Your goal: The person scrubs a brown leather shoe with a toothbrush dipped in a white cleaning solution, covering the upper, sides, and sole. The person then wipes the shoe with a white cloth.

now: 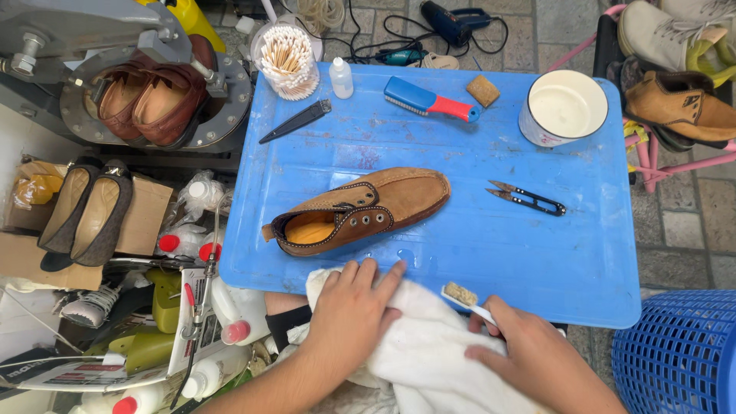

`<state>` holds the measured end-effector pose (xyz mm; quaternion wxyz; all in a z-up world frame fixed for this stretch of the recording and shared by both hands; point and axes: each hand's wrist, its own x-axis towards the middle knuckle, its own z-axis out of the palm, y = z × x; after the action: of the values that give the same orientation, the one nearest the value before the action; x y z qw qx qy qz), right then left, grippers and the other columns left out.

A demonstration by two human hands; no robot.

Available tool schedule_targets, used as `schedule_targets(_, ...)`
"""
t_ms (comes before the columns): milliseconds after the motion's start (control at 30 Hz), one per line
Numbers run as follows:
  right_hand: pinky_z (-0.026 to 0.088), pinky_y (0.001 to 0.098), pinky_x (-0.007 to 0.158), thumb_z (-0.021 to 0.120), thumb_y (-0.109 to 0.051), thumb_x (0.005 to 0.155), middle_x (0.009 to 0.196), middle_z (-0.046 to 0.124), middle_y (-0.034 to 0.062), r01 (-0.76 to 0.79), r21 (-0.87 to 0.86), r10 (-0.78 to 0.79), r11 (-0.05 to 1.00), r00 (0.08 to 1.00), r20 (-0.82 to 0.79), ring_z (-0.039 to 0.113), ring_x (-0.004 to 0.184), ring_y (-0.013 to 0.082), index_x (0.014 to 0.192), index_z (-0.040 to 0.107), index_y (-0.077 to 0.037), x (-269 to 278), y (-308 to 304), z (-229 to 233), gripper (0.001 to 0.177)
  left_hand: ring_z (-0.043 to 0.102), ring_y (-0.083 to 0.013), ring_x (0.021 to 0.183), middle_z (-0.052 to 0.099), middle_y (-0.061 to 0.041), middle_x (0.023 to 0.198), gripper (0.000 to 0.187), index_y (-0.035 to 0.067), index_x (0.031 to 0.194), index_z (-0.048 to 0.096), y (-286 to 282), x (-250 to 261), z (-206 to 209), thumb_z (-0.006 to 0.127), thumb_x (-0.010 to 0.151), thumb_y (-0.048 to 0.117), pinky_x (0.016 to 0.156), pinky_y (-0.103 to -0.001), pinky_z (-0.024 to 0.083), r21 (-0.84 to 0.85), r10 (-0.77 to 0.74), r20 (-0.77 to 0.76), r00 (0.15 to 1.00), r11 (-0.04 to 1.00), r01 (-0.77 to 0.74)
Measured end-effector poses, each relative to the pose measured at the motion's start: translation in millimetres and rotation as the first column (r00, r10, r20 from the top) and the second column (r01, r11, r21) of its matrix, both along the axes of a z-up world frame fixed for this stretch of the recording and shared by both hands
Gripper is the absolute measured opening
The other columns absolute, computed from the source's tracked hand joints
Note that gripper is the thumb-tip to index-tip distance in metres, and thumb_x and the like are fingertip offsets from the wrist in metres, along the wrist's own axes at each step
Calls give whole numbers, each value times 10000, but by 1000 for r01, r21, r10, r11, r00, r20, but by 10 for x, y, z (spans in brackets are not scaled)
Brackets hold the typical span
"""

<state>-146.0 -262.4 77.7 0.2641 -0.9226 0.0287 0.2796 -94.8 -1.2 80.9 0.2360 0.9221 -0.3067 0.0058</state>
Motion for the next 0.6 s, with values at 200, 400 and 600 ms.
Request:
schedule_targets(200, 536, 379, 633, 850, -308, 802, 777, 645, 126, 359, 97, -372, 928, 901, 223, 642, 697, 284, 963, 658, -72, 173, -87, 133, 344, 616, -370, 1076, 616, -178, 1127, 319, 25, 1170, 575, -182, 61, -428, 660, 868, 84, 947, -451, 505, -211, 92, -62, 994, 972, -103)
schedule_targets(400, 533, 321, 653, 855, -213, 787, 944, 624, 113, 312, 158, -347, 937, 885, 310, 651, 757, 170, 1134, 616, -50, 252, -173, 300, 452, 429, -446, 1401, 423, -252, 1561, 524, 19, 1408, 528, -411, 77, -495, 626, 945, 245, 1147, -509, 353, -188, -50, 17, 999, 981, 52)
schedule_targets(600, 616, 291, 705, 736, -133, 819, 1054, 691, 80, 169, 613, -297, 772, 948, 112, 740, 825, 142, 1150, 484, -18, 65, 177, 140, 431, 338, -434, 1464, 303, -197, 1660, 681, 58, 1541, 432, -617, 152, -585, 604, 961, 371, 1146, -522, 307, -35, -117, 2, 993, 993, 117)
